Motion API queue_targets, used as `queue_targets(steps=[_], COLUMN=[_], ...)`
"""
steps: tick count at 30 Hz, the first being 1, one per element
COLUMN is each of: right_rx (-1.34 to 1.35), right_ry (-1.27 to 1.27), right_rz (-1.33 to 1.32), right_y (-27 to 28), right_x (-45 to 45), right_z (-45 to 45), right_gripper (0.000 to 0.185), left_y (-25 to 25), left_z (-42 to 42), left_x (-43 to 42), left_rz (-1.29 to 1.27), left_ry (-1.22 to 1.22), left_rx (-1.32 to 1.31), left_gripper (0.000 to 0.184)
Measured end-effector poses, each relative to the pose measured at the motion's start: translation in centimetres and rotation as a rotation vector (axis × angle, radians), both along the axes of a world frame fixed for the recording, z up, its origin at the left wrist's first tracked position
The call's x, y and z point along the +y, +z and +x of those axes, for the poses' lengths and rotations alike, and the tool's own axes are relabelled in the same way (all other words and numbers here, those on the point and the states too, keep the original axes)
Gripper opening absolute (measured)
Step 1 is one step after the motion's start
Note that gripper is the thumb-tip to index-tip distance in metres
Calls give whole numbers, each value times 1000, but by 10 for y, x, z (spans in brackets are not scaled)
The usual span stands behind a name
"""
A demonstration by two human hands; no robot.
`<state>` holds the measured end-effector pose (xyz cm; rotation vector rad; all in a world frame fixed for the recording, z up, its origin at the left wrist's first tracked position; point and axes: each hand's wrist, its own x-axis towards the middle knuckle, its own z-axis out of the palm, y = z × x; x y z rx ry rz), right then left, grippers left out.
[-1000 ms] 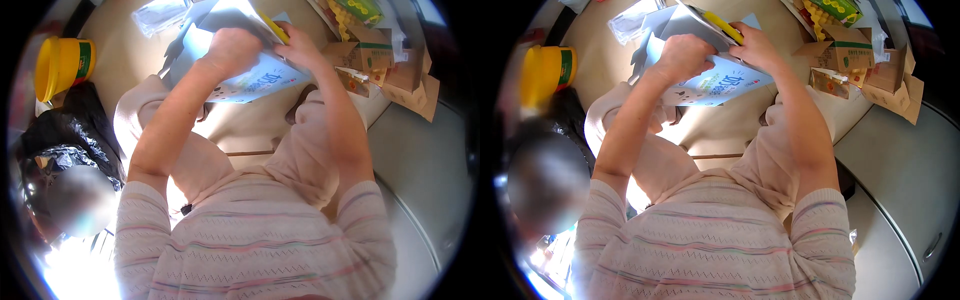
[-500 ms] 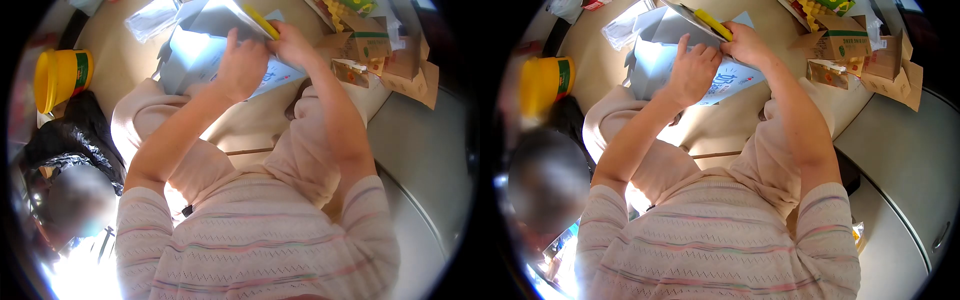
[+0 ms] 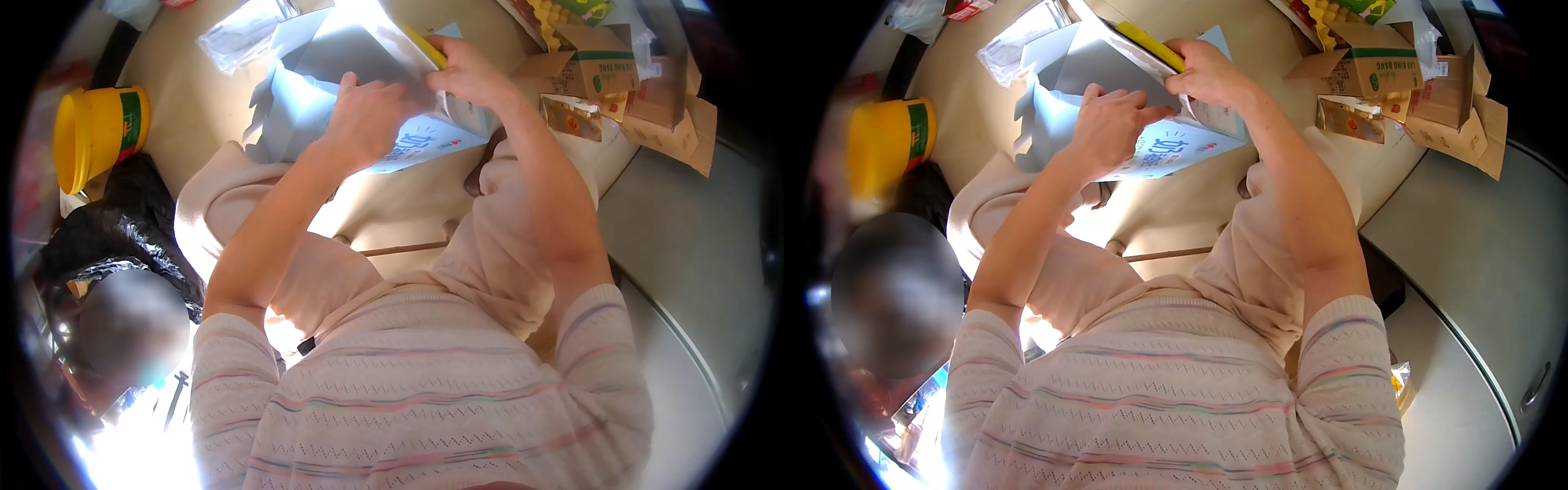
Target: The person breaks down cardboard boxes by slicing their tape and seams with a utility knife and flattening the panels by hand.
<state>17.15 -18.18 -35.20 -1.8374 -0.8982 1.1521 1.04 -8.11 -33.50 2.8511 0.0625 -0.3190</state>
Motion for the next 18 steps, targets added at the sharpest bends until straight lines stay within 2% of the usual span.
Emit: queue_targets(steps=[4, 9, 12, 13, 18], right_rx=[23, -14, -74, -100, -183], right_ry=[5, -19, -26, -27, -61], right_rz=[-86, -5, -5, 0, 53], right_y=[13, 6, -1, -4, 2], right_x=[0, 6, 10, 10, 13], right_z=[-2, -14, -18, -19, -24], right_gripper=[44, 39, 42, 44, 46], left_y=[6, 6, -1, -5, -13], left_z=[-4, -6, -4, -5, -8], left_x=[0, -17, -31, -31, -28], left_rz=[22, 153, 33, 31, -2], left_ry=[1, -14, -122, -97, -172], left_rx=[37, 26, 23, -48, -39], left_gripper=[43, 34, 31, 31, 35])
